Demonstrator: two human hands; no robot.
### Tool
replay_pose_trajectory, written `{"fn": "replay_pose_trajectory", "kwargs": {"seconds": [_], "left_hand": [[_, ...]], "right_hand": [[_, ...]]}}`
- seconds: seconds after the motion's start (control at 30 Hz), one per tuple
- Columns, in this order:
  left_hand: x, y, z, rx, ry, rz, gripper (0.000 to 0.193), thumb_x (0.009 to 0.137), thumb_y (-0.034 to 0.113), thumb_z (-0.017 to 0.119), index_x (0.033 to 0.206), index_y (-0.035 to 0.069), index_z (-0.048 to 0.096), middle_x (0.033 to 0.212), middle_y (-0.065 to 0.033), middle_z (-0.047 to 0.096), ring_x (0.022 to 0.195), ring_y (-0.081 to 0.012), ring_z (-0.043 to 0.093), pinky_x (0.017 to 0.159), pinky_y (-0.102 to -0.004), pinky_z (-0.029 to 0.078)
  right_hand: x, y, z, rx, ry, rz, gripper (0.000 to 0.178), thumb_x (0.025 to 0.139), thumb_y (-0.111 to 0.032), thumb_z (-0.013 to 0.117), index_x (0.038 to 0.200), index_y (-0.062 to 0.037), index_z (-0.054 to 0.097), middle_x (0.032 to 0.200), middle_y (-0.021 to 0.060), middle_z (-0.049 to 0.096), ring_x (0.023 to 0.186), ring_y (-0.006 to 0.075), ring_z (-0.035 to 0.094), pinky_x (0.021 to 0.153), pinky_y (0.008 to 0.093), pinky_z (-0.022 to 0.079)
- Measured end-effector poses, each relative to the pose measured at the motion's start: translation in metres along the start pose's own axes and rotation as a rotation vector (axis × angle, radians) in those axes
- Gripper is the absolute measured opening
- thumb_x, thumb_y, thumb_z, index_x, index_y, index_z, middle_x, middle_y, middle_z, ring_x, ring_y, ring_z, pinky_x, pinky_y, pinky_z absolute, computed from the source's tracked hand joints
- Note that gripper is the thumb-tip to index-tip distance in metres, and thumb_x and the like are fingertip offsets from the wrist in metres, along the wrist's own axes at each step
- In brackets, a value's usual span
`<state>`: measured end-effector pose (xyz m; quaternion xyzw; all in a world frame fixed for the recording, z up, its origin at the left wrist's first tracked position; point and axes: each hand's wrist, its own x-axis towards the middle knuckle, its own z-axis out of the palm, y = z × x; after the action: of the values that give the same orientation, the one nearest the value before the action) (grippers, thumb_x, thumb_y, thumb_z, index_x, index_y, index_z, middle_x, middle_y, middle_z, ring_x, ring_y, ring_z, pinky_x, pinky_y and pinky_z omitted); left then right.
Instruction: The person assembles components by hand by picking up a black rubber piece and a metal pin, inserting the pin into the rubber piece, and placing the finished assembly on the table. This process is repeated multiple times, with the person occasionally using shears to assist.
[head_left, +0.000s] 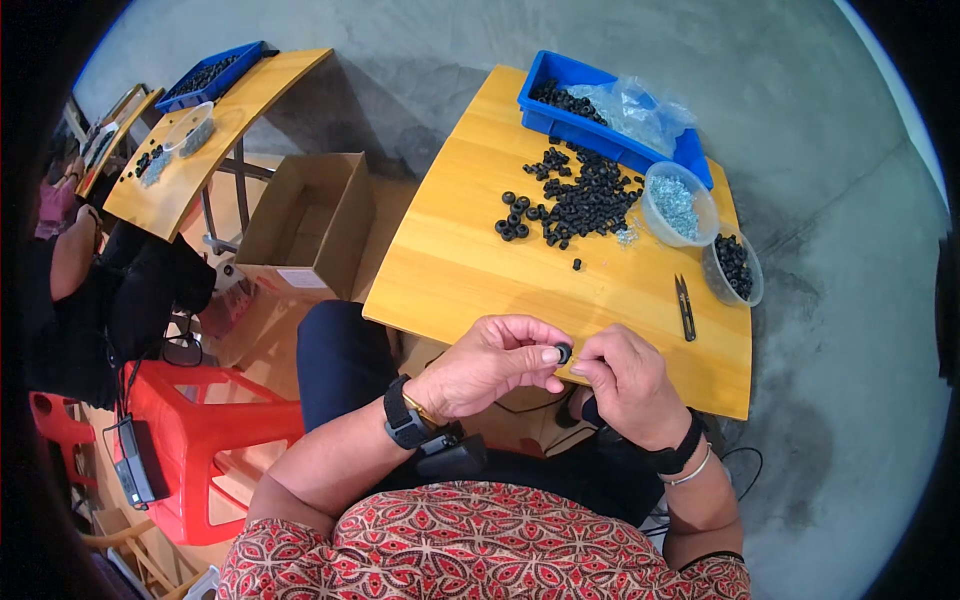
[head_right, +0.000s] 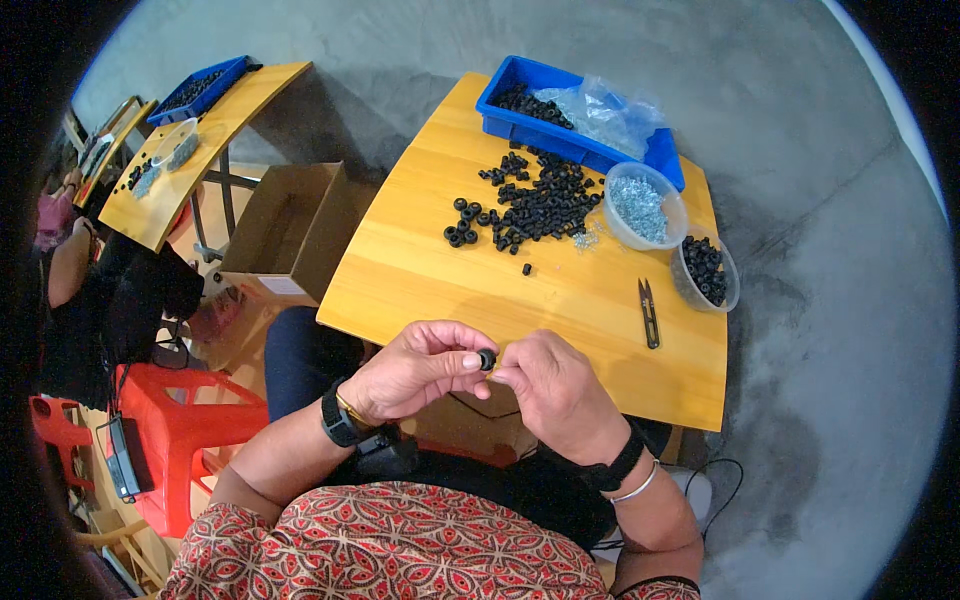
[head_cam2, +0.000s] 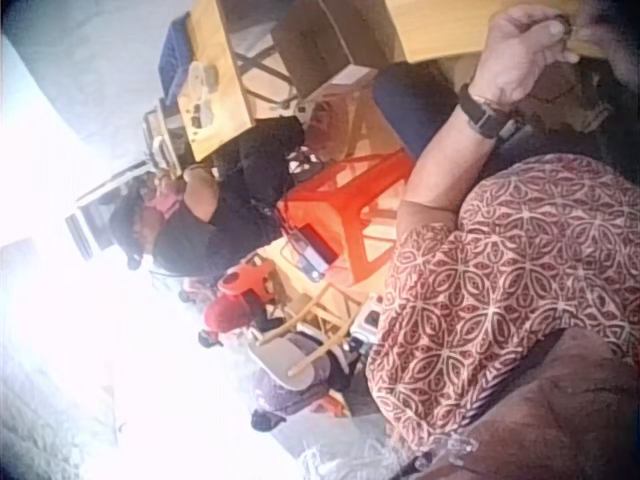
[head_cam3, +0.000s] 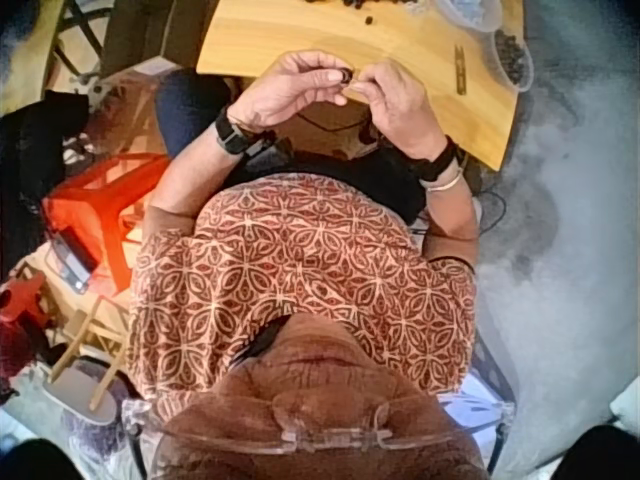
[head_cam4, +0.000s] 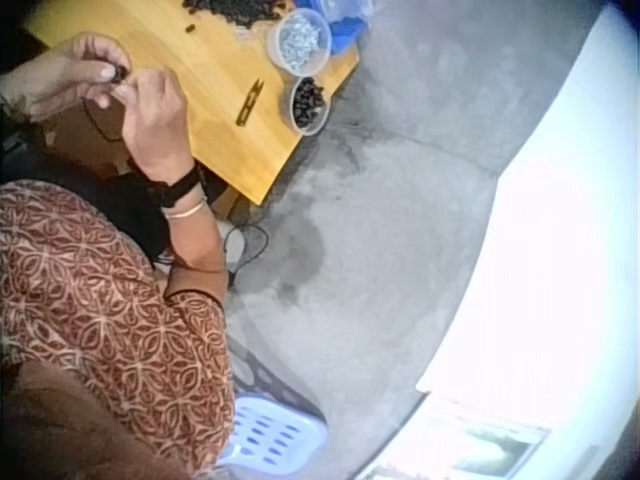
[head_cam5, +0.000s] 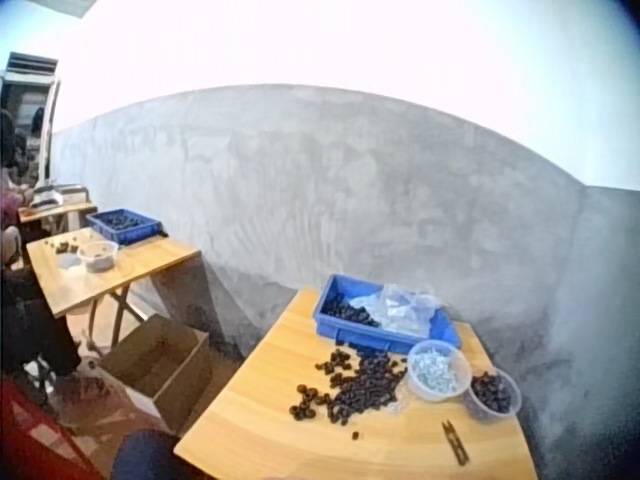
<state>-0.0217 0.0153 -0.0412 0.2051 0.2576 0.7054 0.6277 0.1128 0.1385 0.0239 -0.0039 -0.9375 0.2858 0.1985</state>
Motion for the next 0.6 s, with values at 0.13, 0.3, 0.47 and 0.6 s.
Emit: {"fn": "replay_pose_trajectory", "kwargs": {"seconds": [0.13, 0.3, 0.47, 0.6], "left_hand": [[0.000, -0.002, -0.003, 0.108, 0.004, -0.044, 0.019, 0.085, 0.004, 0.053, 0.103, -0.001, 0.056, 0.093, -0.0094, 0.060, 0.079, -0.0173, 0.061, 0.073, -0.0290, 0.052], [0.002, -0.003, -0.006, 0.143, -0.064, -0.115, 0.020, 0.085, 0.006, 0.053, 0.104, 0.000, 0.056, 0.093, -0.0091, 0.060, 0.079, -0.0164, 0.060, 0.074, -0.0299, 0.052], [0.004, -0.004, -0.017, -0.073, -0.113, -0.017, 0.018, 0.085, 0.008, 0.053, 0.102, 0.000, 0.055, 0.090, -0.0078, 0.058, 0.079, -0.0151, 0.058, 0.079, -0.0344, 0.050], [0.005, -0.005, -0.012, -0.146, -0.177, 0.080, 0.017, 0.086, 0.009, 0.052, 0.100, 0.001, 0.055, 0.090, -0.0081, 0.057, 0.079, -0.0147, 0.057, 0.081, -0.0360, 0.049]], "right_hand": [[0.002, 0.002, 0.001, -0.035, -0.042, -0.051, 0.015, 0.074, -0.003, 0.061, 0.080, -0.0023, 0.048, 0.072, 0.0121, 0.049, 0.066, 0.0300, 0.051, 0.057, 0.0362, 0.042], [0.006, 0.006, 0.000, 0.077, -0.106, 0.055, 0.011, 0.077, -0.006, 0.058, 0.082, -0.0028, 0.049, 0.072, 0.0125, 0.049, 0.065, 0.0297, 0.051, 0.057, 0.0351, 0.042], [-0.003, 0.037, 0.005, 0.240, 0.185, 0.299, 0.006, 0.085, -0.005, 0.048, 0.090, -0.0018, 0.051, 0.076, 0.0074, 0.050, 0.063, 0.0176, 0.049, 0.058, 0.0284, 0.040], [-0.016, 0.043, 0.003, 0.589, 0.198, 0.458, 0.013, 0.088, -0.004, 0.043, 0.098, 0.0014, 0.049, 0.091, 0.0050, 0.052, 0.065, 0.0083, 0.043, 0.060, 0.0225, 0.040]]}}
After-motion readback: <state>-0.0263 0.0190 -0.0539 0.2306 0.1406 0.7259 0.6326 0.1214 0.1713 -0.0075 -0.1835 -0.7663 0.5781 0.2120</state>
